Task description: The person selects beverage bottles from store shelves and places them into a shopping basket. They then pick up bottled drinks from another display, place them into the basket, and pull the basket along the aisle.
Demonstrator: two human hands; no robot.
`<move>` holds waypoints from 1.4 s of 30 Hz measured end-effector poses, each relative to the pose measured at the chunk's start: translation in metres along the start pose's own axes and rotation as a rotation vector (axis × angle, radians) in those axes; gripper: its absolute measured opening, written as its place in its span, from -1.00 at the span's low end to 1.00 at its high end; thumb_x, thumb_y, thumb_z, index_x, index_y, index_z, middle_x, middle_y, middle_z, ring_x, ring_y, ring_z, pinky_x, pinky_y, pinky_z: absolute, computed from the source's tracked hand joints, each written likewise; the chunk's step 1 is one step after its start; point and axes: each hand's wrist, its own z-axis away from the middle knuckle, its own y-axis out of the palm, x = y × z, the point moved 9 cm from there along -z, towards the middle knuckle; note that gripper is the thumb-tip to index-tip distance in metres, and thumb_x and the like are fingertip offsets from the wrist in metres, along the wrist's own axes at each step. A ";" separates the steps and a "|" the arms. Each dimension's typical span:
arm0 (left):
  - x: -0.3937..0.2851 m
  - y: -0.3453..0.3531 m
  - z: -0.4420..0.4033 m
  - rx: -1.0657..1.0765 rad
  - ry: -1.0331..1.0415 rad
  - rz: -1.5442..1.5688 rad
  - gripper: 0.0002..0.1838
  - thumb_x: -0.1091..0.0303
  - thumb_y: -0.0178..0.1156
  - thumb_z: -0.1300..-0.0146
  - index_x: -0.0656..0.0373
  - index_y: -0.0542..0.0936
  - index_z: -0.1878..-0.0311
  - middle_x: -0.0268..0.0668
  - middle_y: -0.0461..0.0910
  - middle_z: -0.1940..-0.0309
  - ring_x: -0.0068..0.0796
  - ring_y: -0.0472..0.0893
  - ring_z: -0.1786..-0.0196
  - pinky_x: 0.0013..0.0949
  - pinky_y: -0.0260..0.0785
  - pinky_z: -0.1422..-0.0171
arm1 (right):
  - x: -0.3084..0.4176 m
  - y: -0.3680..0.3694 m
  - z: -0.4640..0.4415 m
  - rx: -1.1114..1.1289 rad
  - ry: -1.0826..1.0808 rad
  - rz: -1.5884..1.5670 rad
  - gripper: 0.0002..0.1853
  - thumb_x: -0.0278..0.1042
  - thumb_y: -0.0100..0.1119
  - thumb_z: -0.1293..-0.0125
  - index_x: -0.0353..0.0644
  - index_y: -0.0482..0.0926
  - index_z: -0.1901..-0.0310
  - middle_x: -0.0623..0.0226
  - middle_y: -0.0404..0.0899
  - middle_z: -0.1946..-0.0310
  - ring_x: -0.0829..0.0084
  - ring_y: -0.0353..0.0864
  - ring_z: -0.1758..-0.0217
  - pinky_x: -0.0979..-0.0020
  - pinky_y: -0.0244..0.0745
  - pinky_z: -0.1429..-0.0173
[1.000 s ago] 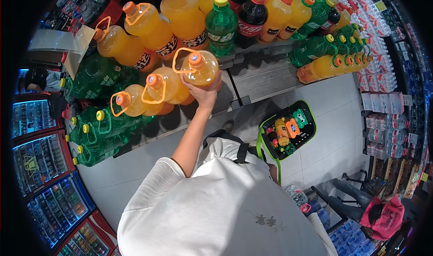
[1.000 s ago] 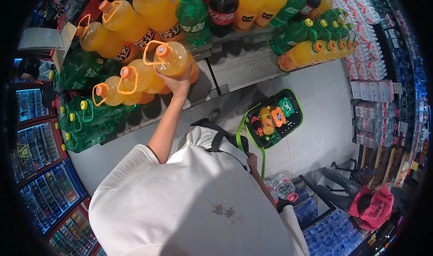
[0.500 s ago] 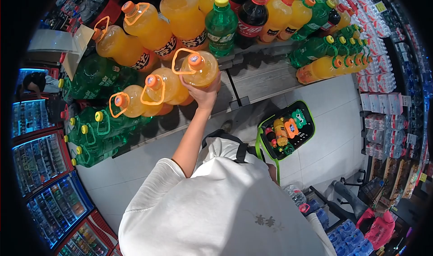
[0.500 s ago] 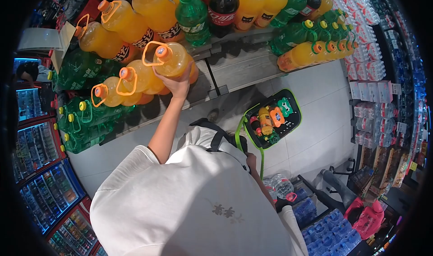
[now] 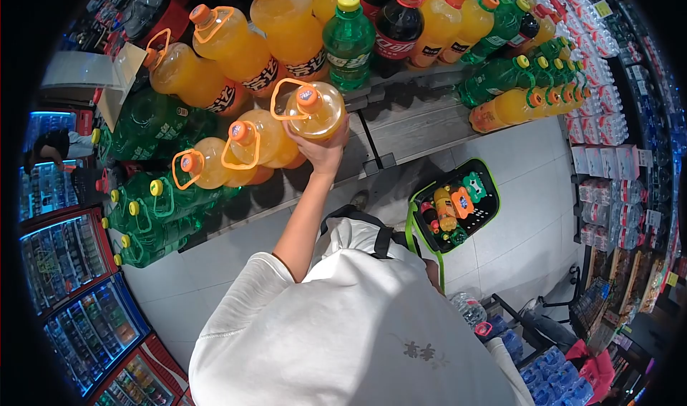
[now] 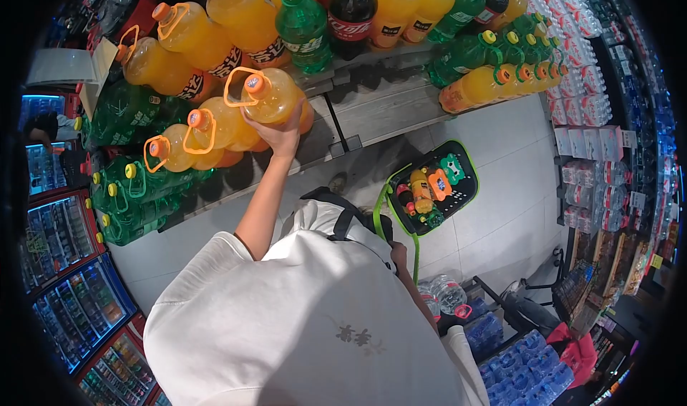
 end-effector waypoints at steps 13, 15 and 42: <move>-0.002 0.005 0.001 0.014 -0.091 0.171 0.18 0.33 0.58 0.07 0.28 -0.11 -0.44 0.04 0.23 -0.30 -0.08 0.32 -0.34 -0.11 0.15 -0.43 | 0.019 -0.014 0.002 0.013 -0.008 0.131 -0.69 -0.42 0.00 -0.08 -0.14 0.69 0.18 -0.01 0.66 0.23 0.00 0.64 0.10 0.11 0.53 -0.03; -0.019 -0.006 -0.007 -0.034 0.054 -0.038 0.11 0.35 0.56 0.04 0.29 -0.05 -0.42 0.03 0.24 -0.30 -0.11 0.36 -0.32 -0.13 0.18 -0.41 | 0.029 0.002 -0.005 0.051 -0.064 0.062 -0.70 -0.41 0.02 -0.03 -0.14 0.68 0.21 0.02 0.66 0.25 -0.01 0.63 0.12 0.11 0.52 0.00; -0.196 0.283 0.127 0.899 0.037 0.429 -0.43 0.37 0.27 -0.24 0.35 0.29 -0.24 -0.02 0.33 -0.21 -0.16 0.41 -0.25 -0.24 0.24 -0.35 | -0.015 -0.068 0.035 -0.185 0.049 -0.160 -0.78 -0.20 0.12 -0.12 -0.17 0.60 0.32 -0.04 0.60 0.37 -0.08 0.60 0.21 0.06 0.47 0.14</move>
